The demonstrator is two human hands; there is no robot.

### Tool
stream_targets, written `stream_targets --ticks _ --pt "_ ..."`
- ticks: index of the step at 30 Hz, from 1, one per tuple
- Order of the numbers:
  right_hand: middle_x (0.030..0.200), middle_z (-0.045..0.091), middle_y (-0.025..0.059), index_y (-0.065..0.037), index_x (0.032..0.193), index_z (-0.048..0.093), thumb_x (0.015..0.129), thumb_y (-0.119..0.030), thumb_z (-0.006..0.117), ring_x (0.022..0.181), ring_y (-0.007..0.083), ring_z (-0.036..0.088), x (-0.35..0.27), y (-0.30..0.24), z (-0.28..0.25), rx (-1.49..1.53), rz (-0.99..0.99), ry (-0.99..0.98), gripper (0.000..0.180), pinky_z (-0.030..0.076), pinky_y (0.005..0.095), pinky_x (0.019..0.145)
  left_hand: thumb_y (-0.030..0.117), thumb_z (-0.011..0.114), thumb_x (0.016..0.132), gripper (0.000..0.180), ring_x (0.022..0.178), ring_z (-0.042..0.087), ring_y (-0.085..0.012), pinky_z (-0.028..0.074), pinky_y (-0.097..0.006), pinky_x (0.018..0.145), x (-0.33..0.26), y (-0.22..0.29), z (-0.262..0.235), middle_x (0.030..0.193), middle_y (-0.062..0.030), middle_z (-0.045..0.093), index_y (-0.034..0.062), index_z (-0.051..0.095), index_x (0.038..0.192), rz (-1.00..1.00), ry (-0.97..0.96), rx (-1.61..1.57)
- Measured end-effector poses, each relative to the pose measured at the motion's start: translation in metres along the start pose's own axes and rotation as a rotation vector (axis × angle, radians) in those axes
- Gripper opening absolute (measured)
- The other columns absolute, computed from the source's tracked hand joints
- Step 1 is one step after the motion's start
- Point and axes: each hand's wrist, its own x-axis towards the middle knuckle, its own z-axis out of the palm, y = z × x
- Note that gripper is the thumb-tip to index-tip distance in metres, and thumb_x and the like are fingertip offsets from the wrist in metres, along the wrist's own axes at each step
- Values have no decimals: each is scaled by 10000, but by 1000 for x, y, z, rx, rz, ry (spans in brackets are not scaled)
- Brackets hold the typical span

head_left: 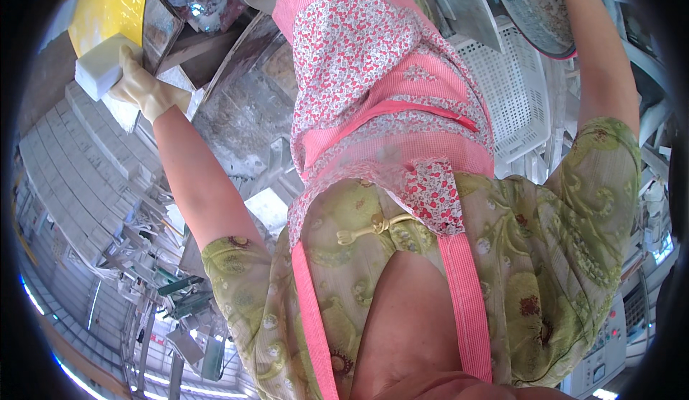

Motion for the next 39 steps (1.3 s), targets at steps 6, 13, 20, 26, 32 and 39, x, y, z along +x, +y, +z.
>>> stream_targets --ticks 6,13,20,26,32,39 --pt "646 662 44 -154 611 692 734 -187 612 689 200 644 -1 -1 -2 -103 -11 -64 150 391 329 1074 69 703 872 552 1136 598 -263 489 -406 995 -5 8 3 1299 -146 593 -38 485 1368 -53 40 -5" --pt "633 646 54 -145 628 699 805 -212 593 700 218 630 -2 0 0 -45 -8 8 216 416 344 1025 58 688 882 504 1112 604 -251 494 -397 975 -8 11 5 1265 -137 612 -47 510 1343 -63 35 -8" --pt "653 650 86 -108 637 701 864 -240 580 743 248 622 -4 3 3 104 -3 147 289 464 370 899 12 732 852 455 999 639 -255 547 -394 865 -3 4 2 1170 -155 647 -77 557 1263 -6 55 -17" --pt "676 670 108 -89 648 710 896 -260 561 750 263 644 -2 1 0 112 54 51 337 434 372 987 33 710 867 486 1070 615 -253 503 -394 945 -4 2 2 1229 -148 626 -62 530 1308 -1 37 -17" --pt "708 693 113 -90 672 729 910 -259 527 759 259 668 -2 -2 -2 56 78 -18 355 388 371 1061 47 699 880 515 1105 607 -251 492 -399 980 -4 1 0 1260 -143 613 -39 501 1348 -37 31 -6" --pt "662 667 88 -120 655 720 861 -242 570 712 240 641 -3 0 -1 91 49 -33 282 423 355 971 19 748 842 461 996 642 -249 551 -377 871 -2 -1 1 1160 -165 642 -83 555 1248 12 68 -41"
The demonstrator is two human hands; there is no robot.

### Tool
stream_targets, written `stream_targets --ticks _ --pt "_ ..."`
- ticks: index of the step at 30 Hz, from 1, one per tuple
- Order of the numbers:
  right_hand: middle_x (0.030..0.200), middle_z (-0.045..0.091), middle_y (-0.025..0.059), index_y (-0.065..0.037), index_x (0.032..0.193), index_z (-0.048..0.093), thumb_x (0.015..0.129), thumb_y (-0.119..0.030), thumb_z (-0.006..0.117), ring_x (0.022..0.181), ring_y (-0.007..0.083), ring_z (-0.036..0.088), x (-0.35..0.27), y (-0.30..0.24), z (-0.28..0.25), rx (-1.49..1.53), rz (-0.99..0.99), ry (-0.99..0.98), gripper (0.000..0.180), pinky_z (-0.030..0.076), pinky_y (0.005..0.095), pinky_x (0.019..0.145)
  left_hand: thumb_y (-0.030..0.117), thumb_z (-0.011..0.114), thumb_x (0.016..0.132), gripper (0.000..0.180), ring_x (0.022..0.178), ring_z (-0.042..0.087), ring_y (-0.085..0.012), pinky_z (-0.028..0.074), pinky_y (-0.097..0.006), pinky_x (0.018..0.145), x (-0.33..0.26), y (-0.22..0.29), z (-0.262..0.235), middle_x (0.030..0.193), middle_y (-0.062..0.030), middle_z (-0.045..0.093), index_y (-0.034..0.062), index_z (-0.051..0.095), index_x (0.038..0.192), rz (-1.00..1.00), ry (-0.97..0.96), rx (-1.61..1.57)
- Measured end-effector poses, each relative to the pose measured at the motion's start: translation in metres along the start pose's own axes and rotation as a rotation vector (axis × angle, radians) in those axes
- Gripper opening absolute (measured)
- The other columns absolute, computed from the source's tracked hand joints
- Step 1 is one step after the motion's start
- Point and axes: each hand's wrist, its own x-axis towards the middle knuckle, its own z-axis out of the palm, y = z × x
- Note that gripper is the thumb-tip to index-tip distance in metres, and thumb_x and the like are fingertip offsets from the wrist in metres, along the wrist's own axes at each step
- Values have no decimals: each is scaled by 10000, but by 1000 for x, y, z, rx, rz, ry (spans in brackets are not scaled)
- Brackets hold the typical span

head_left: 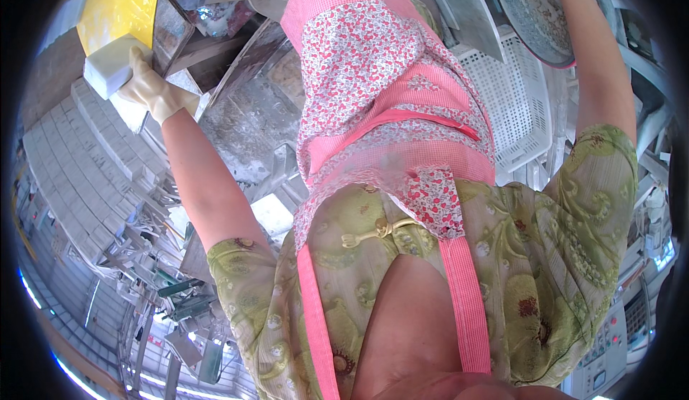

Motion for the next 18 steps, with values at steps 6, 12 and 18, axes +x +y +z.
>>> stream_targets --ticks 6,12,18 --pt "633 645 71 -141 632 702 832 -231 597 675 231 613 -1 2 2 -59 -63 28 243 426 329 899 14 740 848 481 993 644 -247 553 -381 868 -5 6 3 1174 -163 633 -78 532 1272 -1 -17 -21" --pt "632 639 65 -143 621 689 804 -243 618 688 226 600 -1 1 3 -41 -23 59 220 415 336 896 15 739 854 448 988 641 -255 540 -394 882 -4 7 3 1161 -175 645 -92 557 1249 42 -8 77" --pt "647 645 78 -150 619 682 844 -225 607 660 238 591 -2 3 10 -24 4 153 249 416 351 892 16 734 861 441 984 644 -254 540 -381 873 -6 5 3 1150 -179 652 -108 565 1249 45 -2 24"
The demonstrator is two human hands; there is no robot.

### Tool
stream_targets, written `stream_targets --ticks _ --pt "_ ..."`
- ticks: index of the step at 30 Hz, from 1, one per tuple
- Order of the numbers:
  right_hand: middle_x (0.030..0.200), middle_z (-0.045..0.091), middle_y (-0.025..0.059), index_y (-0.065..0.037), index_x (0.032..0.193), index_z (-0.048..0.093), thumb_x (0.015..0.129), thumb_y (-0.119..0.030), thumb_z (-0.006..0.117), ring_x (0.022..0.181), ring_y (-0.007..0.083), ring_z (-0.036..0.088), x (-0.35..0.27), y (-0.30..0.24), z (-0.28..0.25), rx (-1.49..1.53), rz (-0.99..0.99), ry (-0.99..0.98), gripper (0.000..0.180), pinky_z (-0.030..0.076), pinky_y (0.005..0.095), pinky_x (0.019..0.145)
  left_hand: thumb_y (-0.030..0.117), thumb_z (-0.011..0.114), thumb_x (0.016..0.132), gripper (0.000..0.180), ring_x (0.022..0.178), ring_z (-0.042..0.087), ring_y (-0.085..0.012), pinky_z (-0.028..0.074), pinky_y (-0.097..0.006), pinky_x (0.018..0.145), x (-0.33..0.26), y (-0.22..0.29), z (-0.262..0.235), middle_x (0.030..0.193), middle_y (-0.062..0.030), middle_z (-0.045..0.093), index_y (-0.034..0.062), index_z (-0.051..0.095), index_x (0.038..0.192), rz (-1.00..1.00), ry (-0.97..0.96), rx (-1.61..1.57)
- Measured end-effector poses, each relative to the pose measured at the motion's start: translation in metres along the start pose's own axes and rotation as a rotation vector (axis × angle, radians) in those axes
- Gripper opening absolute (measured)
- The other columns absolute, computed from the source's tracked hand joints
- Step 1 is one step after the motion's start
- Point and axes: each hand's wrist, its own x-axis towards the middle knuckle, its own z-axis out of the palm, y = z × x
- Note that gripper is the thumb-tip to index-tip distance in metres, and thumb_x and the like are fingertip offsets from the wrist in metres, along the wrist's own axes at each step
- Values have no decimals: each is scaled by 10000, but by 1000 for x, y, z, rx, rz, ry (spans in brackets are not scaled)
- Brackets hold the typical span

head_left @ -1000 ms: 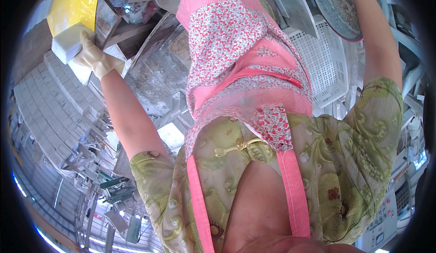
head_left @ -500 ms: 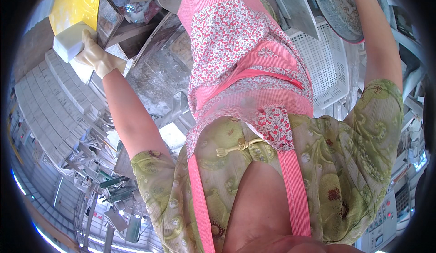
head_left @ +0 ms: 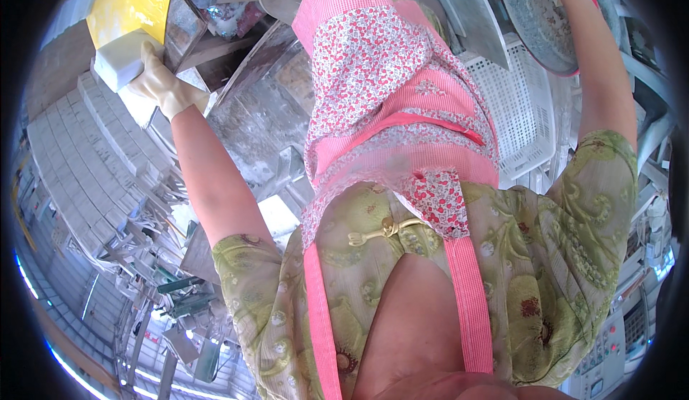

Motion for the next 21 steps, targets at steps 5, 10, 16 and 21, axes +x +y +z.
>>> stream_targets --ticks 5,10,16,21 --pt "575 570 42 -192 544 581 857 -215 588 590 228 558 1 5 16 846 285 -248 314 440 357 850 11 724 863 428 969 648 -251 549 -376 840 0 0 0 1140 -176 653 -106 567 1243 -67 -2 -55" --pt "509 503 3 -220 495 533 784 -205 595 555 199 534 -2 7 24 329 104 -206 296 457 345 859 31 729 865 426 961 649 -251 553 -374 825 1 0 -2 1132 -171 654 -100 571 1239 -32 -13 1" --pt "495 495 -2 -214 474 527 732 -208 599 553 197 529 -6 2 14 -308 -137 -133 268 454 357 955 51 732 874 453 1008 646 -257 548 -377 875 3 -4 -2 1167 -175 648 -91 556 1267 -35 -6 -1" --pt "511 529 1 -210 480 563 708 -211 601 567 209 539 -7 0 4 -360 -172 -133 232 433 379 1023 37 733 872 495 1039 639 -256 545 -381 894 3 -5 -3 1206 -172 636 -86 528 1305 -42 -28 24"
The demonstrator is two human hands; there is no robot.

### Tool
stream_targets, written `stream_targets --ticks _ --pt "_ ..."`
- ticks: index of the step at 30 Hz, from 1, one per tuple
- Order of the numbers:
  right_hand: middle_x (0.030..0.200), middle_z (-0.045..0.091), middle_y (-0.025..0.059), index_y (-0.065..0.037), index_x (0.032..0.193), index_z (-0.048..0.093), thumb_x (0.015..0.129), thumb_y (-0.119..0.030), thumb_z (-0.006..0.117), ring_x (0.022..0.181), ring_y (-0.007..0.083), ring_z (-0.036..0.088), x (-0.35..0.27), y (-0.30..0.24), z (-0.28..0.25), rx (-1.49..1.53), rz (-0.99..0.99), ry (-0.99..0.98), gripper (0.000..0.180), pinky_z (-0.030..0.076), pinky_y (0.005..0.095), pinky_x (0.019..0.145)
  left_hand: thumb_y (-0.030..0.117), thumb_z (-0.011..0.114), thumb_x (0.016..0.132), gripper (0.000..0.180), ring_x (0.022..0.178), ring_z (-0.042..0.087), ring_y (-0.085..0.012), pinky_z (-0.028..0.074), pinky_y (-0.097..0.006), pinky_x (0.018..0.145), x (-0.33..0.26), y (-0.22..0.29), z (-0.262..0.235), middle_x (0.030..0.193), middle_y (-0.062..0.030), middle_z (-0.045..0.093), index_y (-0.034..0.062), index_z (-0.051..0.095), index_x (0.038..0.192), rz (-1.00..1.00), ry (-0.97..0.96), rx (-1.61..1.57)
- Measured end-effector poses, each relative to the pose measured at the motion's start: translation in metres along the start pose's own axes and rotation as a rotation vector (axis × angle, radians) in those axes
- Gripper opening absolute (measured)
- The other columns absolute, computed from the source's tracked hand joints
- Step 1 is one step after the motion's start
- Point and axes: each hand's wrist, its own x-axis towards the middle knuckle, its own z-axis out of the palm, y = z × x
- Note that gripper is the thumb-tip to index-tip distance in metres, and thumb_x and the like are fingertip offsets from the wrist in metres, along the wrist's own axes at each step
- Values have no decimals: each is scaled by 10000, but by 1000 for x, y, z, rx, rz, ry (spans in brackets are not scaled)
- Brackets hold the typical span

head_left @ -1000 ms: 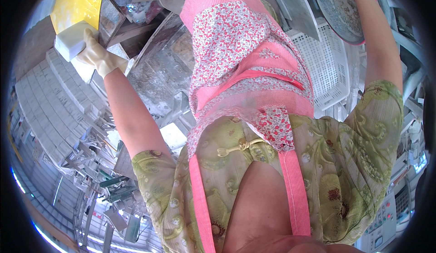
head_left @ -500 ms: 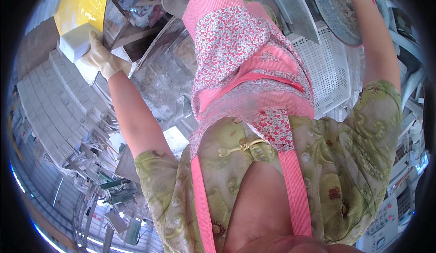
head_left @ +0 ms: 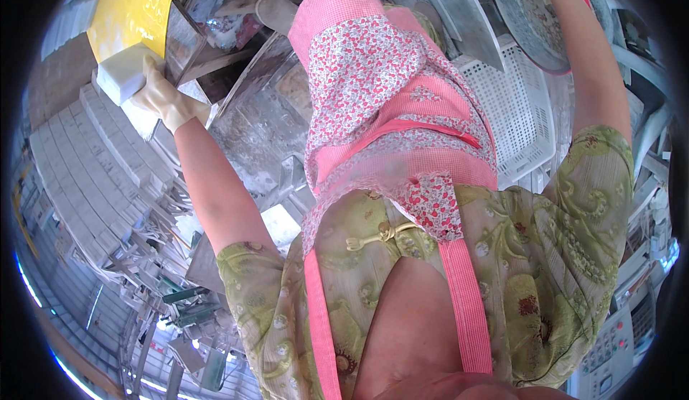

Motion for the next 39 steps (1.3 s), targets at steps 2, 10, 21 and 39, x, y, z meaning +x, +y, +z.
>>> stream_targets --ticks 2,10,21,39 --pt "510 534 0 -211 484 578 704 -201 602 564 206 541 0 1 -2 108 15 94 222 442 379 1003 31 732 872 481 1034 639 -253 545 -380 893 -1 0 0 1201 -170 638 -85 536 1296 -14 11 -13" --pt "515 573 20 -189 517 641 686 -144 617 545 205 565 0 -5 -10 -29 71 20 177 472 321 914 19 733 865 472 1020 634 -242 532 -373 899 -2 2 3 1186 -157 638 -78 542 1285 -29 32 -35" --pt "606 652 91 -79 648 743 707 -75 610 621 244 637 0 -5 -8 128 183 -33 146 507 347 898 26 734 862 527 1058 615 -245 508 -386 938 -2 4 4 1237 -151 619 -69 504 1326 -17 25 8" --pt "956 726 118 -92 869 760 842 -173 563 1024 276 639 3 0 -25 353 73 57 214 459 412 1002 116 786 842 364 868 647 -214 537 -345 788 4 -3 0 1012 -150 702 -113 663 1097 62 55 169"
